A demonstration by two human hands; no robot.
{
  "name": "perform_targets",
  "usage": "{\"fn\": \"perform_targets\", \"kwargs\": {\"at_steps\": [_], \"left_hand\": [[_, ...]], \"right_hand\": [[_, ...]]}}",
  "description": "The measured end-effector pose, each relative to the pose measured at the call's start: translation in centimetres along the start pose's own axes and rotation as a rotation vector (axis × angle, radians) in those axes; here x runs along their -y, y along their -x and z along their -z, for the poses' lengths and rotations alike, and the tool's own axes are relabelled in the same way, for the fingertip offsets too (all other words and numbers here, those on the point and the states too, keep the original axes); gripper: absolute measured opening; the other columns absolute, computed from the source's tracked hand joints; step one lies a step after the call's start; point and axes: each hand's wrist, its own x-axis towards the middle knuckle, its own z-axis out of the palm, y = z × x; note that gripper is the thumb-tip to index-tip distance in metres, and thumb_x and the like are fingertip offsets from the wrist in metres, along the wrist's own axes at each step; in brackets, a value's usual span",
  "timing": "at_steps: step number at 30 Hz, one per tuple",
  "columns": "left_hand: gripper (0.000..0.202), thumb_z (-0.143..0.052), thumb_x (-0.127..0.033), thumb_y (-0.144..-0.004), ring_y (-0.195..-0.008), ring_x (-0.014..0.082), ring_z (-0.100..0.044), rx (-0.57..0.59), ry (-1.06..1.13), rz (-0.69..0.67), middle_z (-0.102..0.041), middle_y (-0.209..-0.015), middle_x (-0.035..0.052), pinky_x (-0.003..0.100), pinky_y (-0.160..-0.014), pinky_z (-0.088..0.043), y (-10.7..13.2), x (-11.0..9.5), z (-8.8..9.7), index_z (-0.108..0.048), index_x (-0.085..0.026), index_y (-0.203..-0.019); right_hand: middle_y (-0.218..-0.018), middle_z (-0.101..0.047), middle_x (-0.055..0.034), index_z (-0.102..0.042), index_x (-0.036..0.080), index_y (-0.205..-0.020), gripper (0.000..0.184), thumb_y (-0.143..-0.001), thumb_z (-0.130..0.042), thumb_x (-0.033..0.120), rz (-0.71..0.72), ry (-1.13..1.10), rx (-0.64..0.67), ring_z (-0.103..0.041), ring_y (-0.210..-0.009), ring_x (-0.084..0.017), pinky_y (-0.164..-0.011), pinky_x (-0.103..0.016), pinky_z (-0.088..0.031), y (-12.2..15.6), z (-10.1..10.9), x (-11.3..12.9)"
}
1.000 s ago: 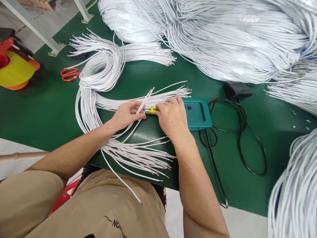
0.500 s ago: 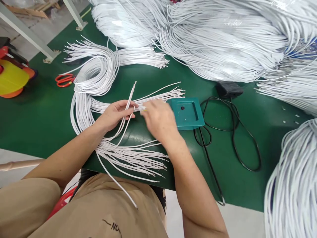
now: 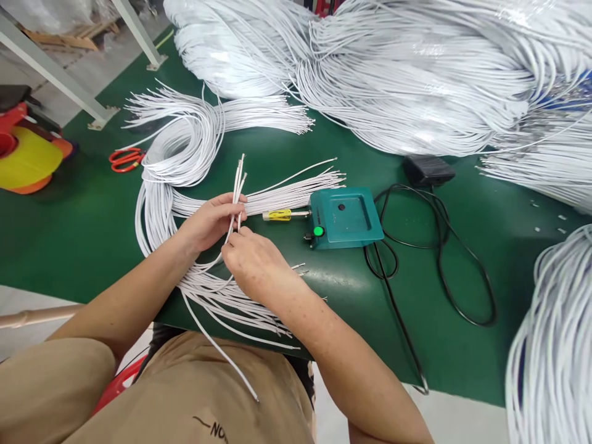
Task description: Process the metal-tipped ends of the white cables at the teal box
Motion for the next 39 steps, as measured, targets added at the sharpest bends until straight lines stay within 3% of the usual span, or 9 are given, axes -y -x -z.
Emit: {"fn": "perform_targets", "kwargs": {"at_steps": [3, 5, 10, 15, 18, 23, 31, 35, 39], "left_hand": [[0.027, -0.078, -0.035, -0.072, -0.069, 0.0066, -0.056, -0.002, -0.078, -0.083, -0.066, -0.078, 0.0005, 0.016, -0.064, -0.044, 0.1, 0.3, 0.1, -0.073, -0.017, -0.091], [0.032, -0.08, -0.035, -0.069, -0.068, 0.0067, -0.055, 0.022, -0.13, -0.119, -0.067, -0.078, 0.0007, 0.019, -0.067, -0.045, 0.0, 0.7, 0.1, -0.075, -0.017, -0.095], [0.041, -0.086, -0.026, -0.062, -0.075, 0.012, -0.062, 0.174, -0.177, -0.181, -0.072, -0.091, 0.0037, 0.025, -0.073, -0.048, 0.1, 1.5, -0.3, -0.074, -0.017, -0.1], [0.029, -0.083, -0.029, -0.066, -0.068, 0.0098, -0.061, 0.2, -0.137, -0.179, -0.068, -0.077, 0.0005, 0.023, -0.068, -0.048, 0.5, 1.7, -1.1, -0.067, -0.015, -0.087], [0.026, -0.081, -0.03, -0.07, -0.069, 0.0074, -0.059, 0.136, -0.075, -0.243, -0.063, -0.074, -0.0021, 0.019, -0.066, -0.047, 0.5, 1.4, -1.4, -0.062, -0.015, -0.08], [0.034, -0.081, -0.029, -0.07, -0.07, 0.0066, -0.058, 0.131, -0.065, -0.25, -0.065, -0.084, -0.0001, 0.016, -0.06, -0.045, 0.5, 1.2, -1.6, -0.066, -0.017, -0.099], [0.034, -0.083, -0.027, -0.065, -0.067, 0.0085, -0.063, 0.062, -0.136, -0.267, -0.066, -0.076, -0.0007, 0.017, -0.056, -0.045, 0.8, 1.3, -1.7, -0.055, -0.014, -0.078], [0.037, -0.082, -0.03, -0.067, -0.063, 0.0103, -0.065, 0.037, -0.161, -0.3, -0.064, -0.07, -0.0018, 0.019, -0.055, -0.046, 1.1, 1.0, -2.0, -0.048, -0.016, -0.075], [0.038, -0.079, -0.029, -0.069, -0.061, 0.0108, -0.066, 0.059, -0.187, -0.325, -0.064, -0.069, -0.0025, 0.02, -0.053, -0.046, 1.4, 1.0, -2.4, -0.043, -0.017, -0.075]], "right_hand": [[-0.073, -0.068, -0.0082, -0.068, 0.015, -0.077, 0.02, -0.091, -0.054, 0.022, -0.186, -0.198, 0.184, -0.06, -0.071, -0.02, -0.063, -0.031, -0.041, 0.4, 1.3, -0.2], [-0.062, -0.065, -0.0043, -0.066, 0.017, -0.066, 0.025, -0.088, -0.057, 0.025, -0.318, -0.403, 0.192, -0.057, -0.059, -0.016, -0.056, -0.028, -0.037, 0.7, 2.2, -1.1], [-0.065, -0.064, 0.0026, -0.066, 0.019, -0.089, 0.02, -0.086, -0.059, 0.037, -0.699, -0.929, -0.49, -0.05, -0.046, -0.009, -0.047, -0.023, -0.04, 0.5, 2.8, -4.4], [-0.056, -0.057, 0.0047, -0.063, 0.016, -0.069, 0.023, -0.071, -0.074, 0.036, -0.61, -1.261, -0.659, -0.05, -0.048, -0.008, -0.049, -0.023, -0.045, -0.1, 1.8, -5.0], [-0.055, -0.058, 0.0041, -0.066, 0.015, -0.067, 0.02, -0.07, -0.075, 0.033, -0.605, -1.252, -0.629, -0.049, -0.048, -0.007, -0.05, -0.023, -0.043, -0.3, 1.7, -4.5], [-0.053, -0.057, 0.0045, -0.07, 0.015, -0.068, 0.013, -0.074, -0.07, 0.028, -0.601, -1.276, -0.597, -0.052, -0.05, -0.008, -0.057, -0.024, -0.046, -0.4, 1.6, -4.3], [-0.057, -0.055, 0.0031, -0.067, 0.015, -0.068, 0.012, -0.072, -0.07, 0.027, -0.6, -1.489, -0.554, -0.051, -0.055, -0.009, -0.059, -0.024, -0.043, -0.6, 1.1, -4.4], [-0.054, -0.047, 0.0044, -0.063, 0.015, -0.064, 0.016, -0.07, -0.072, 0.027, -0.604, -1.704, -0.482, -0.047, -0.054, -0.009, -0.054, -0.023, -0.04, -0.7, 1.0, -4.3], [-0.054, -0.044, 0.0042, -0.053, 0.018, -0.056, 0.031, -0.073, -0.071, 0.036, -0.611, -1.719, -0.459, -0.046, -0.053, -0.009, -0.055, -0.025, -0.041, -0.7, 1.1, -4.4]]}}
